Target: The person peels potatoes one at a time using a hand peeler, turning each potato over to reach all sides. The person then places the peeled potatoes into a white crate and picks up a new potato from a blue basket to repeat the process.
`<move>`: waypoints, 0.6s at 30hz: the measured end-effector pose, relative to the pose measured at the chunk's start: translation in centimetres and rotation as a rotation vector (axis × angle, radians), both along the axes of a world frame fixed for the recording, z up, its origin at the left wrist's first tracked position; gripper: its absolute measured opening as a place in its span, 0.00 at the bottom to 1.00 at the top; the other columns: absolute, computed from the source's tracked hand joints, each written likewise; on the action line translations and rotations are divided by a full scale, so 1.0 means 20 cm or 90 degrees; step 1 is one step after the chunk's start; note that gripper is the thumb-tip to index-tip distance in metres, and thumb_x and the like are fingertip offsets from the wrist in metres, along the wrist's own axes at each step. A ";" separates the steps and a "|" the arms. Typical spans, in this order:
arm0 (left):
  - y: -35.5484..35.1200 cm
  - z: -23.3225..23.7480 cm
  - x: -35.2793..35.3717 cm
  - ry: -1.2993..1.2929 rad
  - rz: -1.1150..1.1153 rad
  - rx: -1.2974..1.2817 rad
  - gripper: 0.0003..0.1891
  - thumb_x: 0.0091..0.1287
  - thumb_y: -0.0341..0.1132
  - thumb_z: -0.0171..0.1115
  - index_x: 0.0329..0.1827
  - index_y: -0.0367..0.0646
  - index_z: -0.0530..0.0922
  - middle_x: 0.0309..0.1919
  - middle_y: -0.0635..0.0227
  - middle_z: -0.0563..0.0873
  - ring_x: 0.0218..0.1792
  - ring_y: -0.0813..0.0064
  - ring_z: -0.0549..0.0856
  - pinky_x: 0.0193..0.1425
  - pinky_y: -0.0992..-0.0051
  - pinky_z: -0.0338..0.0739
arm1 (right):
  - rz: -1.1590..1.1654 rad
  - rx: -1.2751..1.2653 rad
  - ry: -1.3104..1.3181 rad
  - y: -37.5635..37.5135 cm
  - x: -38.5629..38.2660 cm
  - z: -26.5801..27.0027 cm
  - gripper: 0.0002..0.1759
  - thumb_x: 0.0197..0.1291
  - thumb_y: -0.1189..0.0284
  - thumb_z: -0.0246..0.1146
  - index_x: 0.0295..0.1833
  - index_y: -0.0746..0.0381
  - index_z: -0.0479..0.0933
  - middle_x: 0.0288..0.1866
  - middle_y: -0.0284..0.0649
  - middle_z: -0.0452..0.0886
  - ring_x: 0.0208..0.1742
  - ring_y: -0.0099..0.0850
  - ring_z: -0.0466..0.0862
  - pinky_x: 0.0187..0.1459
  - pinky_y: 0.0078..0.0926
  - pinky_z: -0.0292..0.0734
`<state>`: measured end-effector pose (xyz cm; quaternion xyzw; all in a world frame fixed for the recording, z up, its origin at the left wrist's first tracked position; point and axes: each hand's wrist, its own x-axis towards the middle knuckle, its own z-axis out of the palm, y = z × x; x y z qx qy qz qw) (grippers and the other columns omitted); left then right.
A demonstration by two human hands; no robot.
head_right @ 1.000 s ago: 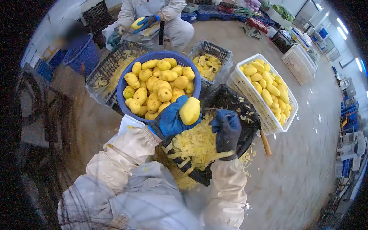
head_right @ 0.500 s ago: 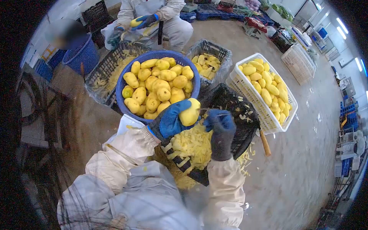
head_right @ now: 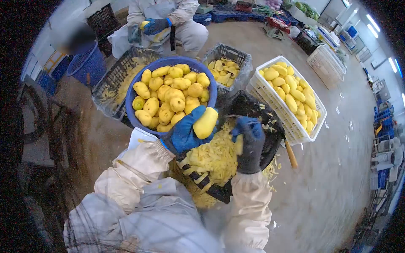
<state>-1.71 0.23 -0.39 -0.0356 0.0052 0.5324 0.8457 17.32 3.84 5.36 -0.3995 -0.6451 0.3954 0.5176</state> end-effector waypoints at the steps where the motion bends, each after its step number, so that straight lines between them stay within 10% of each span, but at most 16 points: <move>1: -0.01 0.03 0.02 0.062 0.071 0.013 0.19 0.70 0.43 0.58 0.54 0.37 0.73 0.45 0.60 0.82 0.44 0.67 0.83 0.49 0.69 0.81 | 0.050 -0.123 0.086 -0.05 -0.05 -0.02 0.06 0.63 0.73 0.63 0.41 0.64 0.78 0.30 0.33 0.80 0.29 0.18 0.77 0.31 0.15 0.71; 18: 0.02 -0.05 0.00 0.128 0.105 -0.100 0.17 0.71 0.45 0.56 0.51 0.40 0.74 0.39 0.60 0.83 0.38 0.65 0.84 0.40 0.65 0.82 | 0.090 -0.086 0.081 -0.10 -0.17 -0.14 0.05 0.59 0.80 0.65 0.41 0.66 0.78 0.33 0.36 0.83 0.34 0.21 0.81 0.36 0.17 0.76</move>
